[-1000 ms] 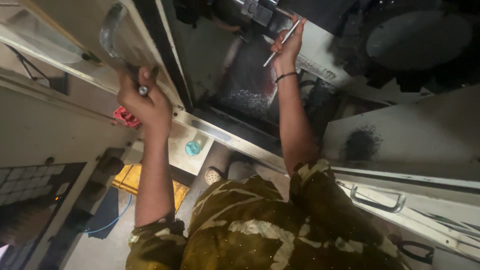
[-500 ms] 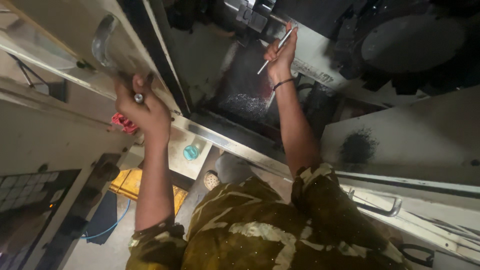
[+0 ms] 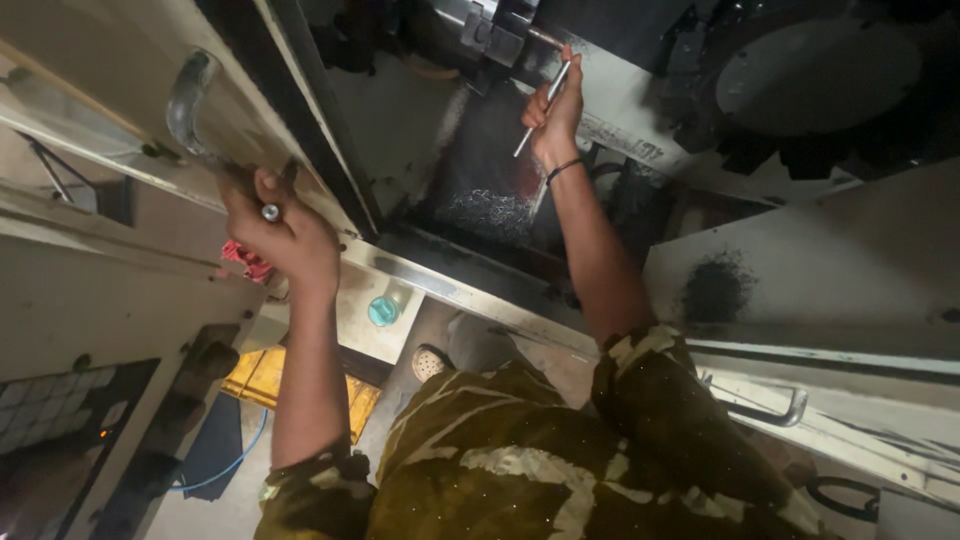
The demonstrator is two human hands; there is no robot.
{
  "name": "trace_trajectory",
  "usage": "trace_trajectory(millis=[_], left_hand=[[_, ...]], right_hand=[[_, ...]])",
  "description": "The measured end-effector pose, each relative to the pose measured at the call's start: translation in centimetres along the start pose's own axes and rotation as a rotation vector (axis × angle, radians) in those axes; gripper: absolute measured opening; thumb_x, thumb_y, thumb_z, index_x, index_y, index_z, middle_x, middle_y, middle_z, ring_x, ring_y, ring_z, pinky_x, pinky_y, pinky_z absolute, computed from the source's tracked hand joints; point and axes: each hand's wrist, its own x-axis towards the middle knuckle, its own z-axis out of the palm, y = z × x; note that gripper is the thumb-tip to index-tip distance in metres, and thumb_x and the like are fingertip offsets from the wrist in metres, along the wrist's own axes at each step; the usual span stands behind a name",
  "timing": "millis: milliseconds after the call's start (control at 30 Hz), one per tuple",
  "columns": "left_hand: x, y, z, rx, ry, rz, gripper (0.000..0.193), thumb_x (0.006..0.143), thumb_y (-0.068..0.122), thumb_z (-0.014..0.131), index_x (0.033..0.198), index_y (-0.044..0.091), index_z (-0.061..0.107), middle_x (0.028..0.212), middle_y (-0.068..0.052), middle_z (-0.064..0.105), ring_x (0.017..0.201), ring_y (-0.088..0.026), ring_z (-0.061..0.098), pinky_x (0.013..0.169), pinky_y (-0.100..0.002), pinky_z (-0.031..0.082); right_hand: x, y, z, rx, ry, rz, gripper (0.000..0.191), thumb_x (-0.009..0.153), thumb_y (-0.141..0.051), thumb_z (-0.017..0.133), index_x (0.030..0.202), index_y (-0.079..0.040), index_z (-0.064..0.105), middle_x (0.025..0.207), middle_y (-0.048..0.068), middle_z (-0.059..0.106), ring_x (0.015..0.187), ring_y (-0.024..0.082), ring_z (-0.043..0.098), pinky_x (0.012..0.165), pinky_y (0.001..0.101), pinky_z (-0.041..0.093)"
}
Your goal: The person opens a machine door, removes a metal rod, and measures it with a dial indicator. They then wipe the rod with a cloth and place it in a crate. This process is repeated with several other metal rods.
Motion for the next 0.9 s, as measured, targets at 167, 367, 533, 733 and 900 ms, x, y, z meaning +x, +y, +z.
trace_trajectory(millis=[167, 367, 533, 733, 900], left_hand=[[0.23, -0.41, -0.35, 0.177, 0.005, 0.009, 0.032, 0.117, 0.021, 0.048, 0.113, -0.01, 0.055, 0.089, -0.021, 0.057, 0.082, -0.031, 0.051, 0.08, -0.042, 0.045], [0.42, -0.37, -0.74, 0.102, -0.04, 0.064, 0.037, 0.12, 0.026, 0.048, 0.119, -0.011, 0.053, 0.098, -0.023, 0.061, 0.089, -0.031, 0.056, 0.085, -0.042, 0.047], [0.47, 0.01, -0.77, 0.101, -0.04, -0.013, 0.036, 0.118, 0.027, 0.048, 0.113, -0.008, 0.055, 0.091, -0.019, 0.057, 0.084, -0.027, 0.051, 0.08, -0.041, 0.044], [0.21, -0.39, -0.78, 0.122, -0.034, -0.005, 0.035, 0.117, 0.025, 0.048, 0.1, -0.006, 0.05, 0.085, -0.016, 0.045, 0.082, -0.025, 0.042, 0.074, -0.037, 0.04], [0.2, -0.57, -0.74, 0.135, -0.027, -0.012, 0.034, 0.117, 0.024, 0.048, 0.101, -0.006, 0.05, 0.085, -0.013, 0.049, 0.082, -0.023, 0.045, 0.078, -0.038, 0.041]], right_hand=[[-0.31, -0.45, 0.52, -0.04, 0.054, 0.009, 0.053, 0.103, -0.061, 0.044, 0.147, -0.032, 0.054, 0.055, -0.004, 0.032, 0.04, 0.01, 0.03, 0.039, 0.029, 0.023], [-0.83, -1.06, 0.78, -0.027, 0.051, 0.039, 0.054, 0.103, -0.062, 0.047, 0.146, -0.03, 0.053, 0.056, -0.003, 0.032, 0.041, 0.01, 0.03, 0.04, 0.0291, 0.023], [-0.54, -0.9, 0.6, 0.038, 0.0, 0.019, 0.057, 0.101, -0.062, 0.047, 0.149, -0.031, 0.052, 0.058, -0.003, 0.035, 0.042, 0.009, 0.03, 0.04, 0.0285, 0.021], [-0.21, -0.42, 0.35, -0.002, 0.022, 0.006, 0.06, 0.102, -0.065, 0.047, 0.149, -0.027, 0.054, 0.057, -0.003, 0.034, 0.042, 0.01, 0.031, 0.04, 0.0295, 0.023], [0.06, -0.36, 0.46, 0.087, 0.021, 0.04, 0.056, 0.1, -0.063, 0.047, 0.146, -0.032, 0.052, 0.055, -0.003, 0.034, 0.04, 0.01, 0.029, 0.039, 0.0292, 0.023]])
